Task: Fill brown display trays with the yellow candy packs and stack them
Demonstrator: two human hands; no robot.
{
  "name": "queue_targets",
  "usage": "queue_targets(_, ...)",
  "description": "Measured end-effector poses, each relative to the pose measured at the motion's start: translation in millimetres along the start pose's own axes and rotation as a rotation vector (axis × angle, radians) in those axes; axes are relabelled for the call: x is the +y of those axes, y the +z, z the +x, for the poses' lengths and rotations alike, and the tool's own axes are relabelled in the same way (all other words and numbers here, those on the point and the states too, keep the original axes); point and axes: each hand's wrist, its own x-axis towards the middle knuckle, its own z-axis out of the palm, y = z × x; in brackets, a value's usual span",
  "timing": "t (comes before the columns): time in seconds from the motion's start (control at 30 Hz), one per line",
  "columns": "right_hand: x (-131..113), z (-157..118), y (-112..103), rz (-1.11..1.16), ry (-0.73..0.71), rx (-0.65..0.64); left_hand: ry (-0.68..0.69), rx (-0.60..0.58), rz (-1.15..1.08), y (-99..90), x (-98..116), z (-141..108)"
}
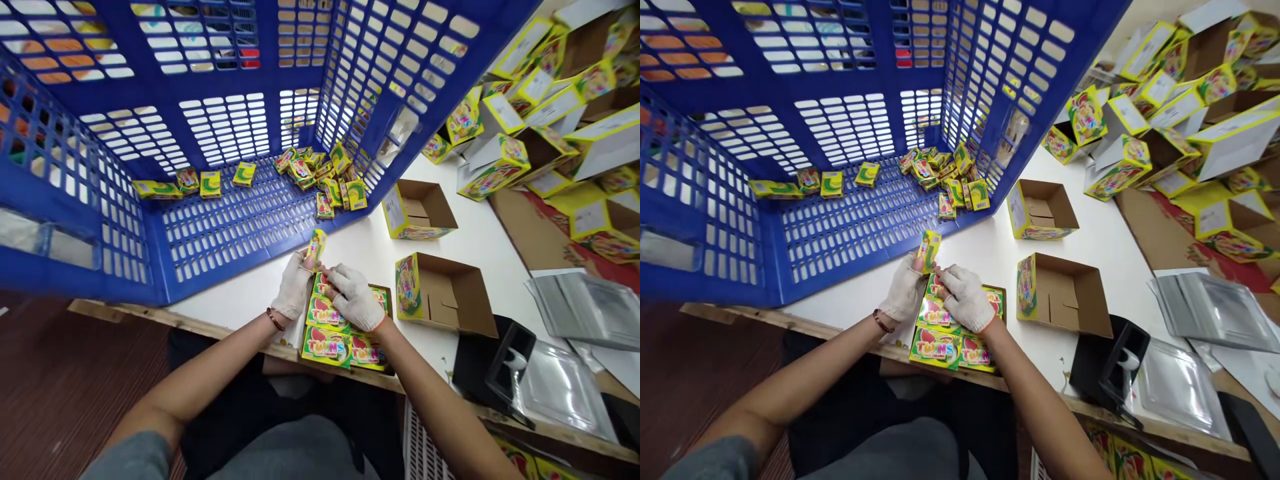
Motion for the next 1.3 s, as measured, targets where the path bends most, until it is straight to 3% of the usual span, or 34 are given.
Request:
queue_targets(0.17, -5.5, 2.2, -9.5, 0.087, 0.051, -0.079, -0.054, 0.015, -0.158, 2.9, 11.5, -2.8)
queue_targets(0.27, -3.9, 2.9, -11.5, 0.002, 0.045, -0.114, -0.054, 0.022, -0.183, 4.0, 11.0, -4.2)
queue_targets(0.4, -1.3, 0.4, -4.1, -0.164, 0.04, -0.157, -0.046, 0.053, -0.2, 7.6, 8.3, -4.4)
queue_targets(0.53, 2.2, -4.6, 8.4, -0.314, 0.099, -0.13, -0.038, 0.009, -0.16, 4.2, 6.6, -2.2)
queue_targets(0.63, 8.2, -5.8, 13.8, -0.286, 0.142, -0.151, -0.033, 0.006, -0.099, -4.3, 11.7, -1.7)
queue_targets(0.7, 11.1, -6.0, 11.7, -0.173, 0.165, -0.115, -0.003, 0.013, -0.003, -10.7, 21.4, -5.1)
queue_targets(0.77, 9.4, -6.3, 2.9, 0.008, 0.21, 0.058, 0.077, -0.026, 0.185, -14.8, 34.2, -13.3)
queue_targets(0.87, -4.2, -6.0, -23.3, 0.401, 0.327, 0.27, 0.342, -0.137, 0.619, -12.0, 49.7, -31.2)
queue_targets(0.9, -10.5, -6.1, -34.7, 0.523, 0.367, 0.248, 0.441, -0.195, 0.764, -8.4, 51.7, -37.3)
queue_targets(0.97, -22.3, -9.5, -58.3, 0.633, 0.427, 0.084, 0.577, -0.353, 0.984, 0.7, 49.9, -48.0)
queue_targets(1.03, -30.1, -20.9, -77.9, 0.538, 0.462, -0.101, 0.609, -0.499, 1.095, 8.3, 41.9, -56.3)
queue_targets(1.1, -32.1, -41.4, -87.9, 0.373, 0.492, -0.174, 0.609, -0.568, 1.153, 10.2, 31.3, -62.0)
queue_targets(1.2, -29.3, -80.3, -80.1, 0.194, 0.554, -0.073, 0.616, -0.617, 1.268, 1.5, 16.7, -66.5)
queue_targets(1.3, -30.7, -109.6, -53.5, 0.049, 0.522, 0.049, 0.571, -0.688, 1.397, -11.5, 6.4, -68.7)
